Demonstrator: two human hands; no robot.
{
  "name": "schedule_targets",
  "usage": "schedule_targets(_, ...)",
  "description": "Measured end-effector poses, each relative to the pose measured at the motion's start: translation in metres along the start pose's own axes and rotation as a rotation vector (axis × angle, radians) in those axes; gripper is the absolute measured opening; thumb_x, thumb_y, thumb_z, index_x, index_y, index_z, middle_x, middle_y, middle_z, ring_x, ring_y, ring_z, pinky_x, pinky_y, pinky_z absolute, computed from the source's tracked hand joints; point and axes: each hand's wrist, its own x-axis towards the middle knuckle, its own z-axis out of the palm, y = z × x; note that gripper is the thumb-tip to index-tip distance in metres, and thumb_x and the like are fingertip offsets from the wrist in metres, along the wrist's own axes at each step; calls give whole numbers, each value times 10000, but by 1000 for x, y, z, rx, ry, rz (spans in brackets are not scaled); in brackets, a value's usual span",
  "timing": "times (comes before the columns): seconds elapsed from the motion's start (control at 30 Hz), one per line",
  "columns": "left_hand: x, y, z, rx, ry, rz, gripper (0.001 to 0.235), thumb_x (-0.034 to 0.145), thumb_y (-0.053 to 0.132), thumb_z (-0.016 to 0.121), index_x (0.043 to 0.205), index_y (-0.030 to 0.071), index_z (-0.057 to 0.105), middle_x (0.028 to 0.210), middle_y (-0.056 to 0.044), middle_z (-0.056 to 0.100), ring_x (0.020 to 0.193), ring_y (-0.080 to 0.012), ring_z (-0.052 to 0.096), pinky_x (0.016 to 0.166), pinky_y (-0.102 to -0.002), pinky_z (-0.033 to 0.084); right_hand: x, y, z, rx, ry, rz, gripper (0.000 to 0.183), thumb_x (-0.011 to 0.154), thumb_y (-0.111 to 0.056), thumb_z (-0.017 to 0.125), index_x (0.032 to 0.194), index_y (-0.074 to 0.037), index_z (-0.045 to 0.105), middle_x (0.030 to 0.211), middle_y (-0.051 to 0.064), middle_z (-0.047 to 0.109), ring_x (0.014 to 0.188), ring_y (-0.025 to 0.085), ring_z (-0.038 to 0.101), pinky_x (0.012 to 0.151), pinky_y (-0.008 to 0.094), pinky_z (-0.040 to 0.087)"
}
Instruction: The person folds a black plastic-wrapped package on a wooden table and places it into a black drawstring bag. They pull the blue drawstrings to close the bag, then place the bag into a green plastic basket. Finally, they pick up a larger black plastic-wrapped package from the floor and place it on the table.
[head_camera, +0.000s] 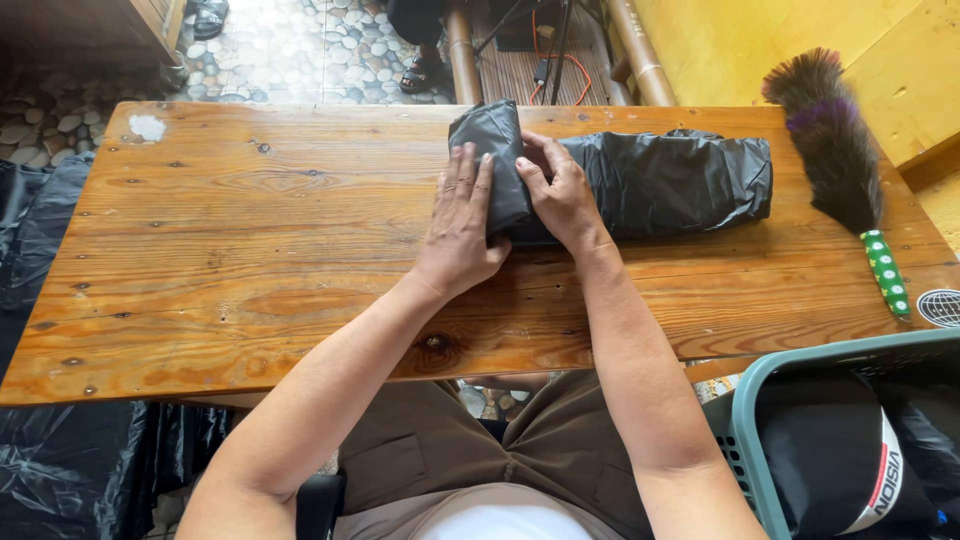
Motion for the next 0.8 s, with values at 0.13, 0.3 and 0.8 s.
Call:
schedule_targets(0.13, -3, -8, 5, -6, -77, -4, 1050, 775, 270, 739, 1645, 42, 196, 1689, -285, 119, 1577, -445, 87, 1275, -526, 176, 0, 16, 0, -48, -3, -93, 424, 1021, -214, 601, 1444, -190, 600, 1277, 158, 635, 1211, 377, 625, 1011, 490, 534)
schedule_targets(0.3, -4, 7, -3, 166, -172, -22, 906, 817, 288, 602, 1604, -26, 280, 1668, -330, 125, 1575, -441, 53, 1283, -497, 123, -3, 20, -4, -511, -145, -106, 498, 1008, -309, 503, 1500, -245, 552, 1534, 82, 499, 1457, 327, 422, 1244, 606, 166)
schedule_targets(0.8, 69, -26, -4, 55, -234, -50, 682, 1088, 531, 197, 1615, 127, 354, 1683, -170, 260, 1578, -296, 156, 1256, -538, 68, -13, 10, 10, -748, -270, -156, 536, 1045, -341, 361, 1533, -164, 494, 1554, 100, 527, 1485, 261, 421, 1254, 607, 52)
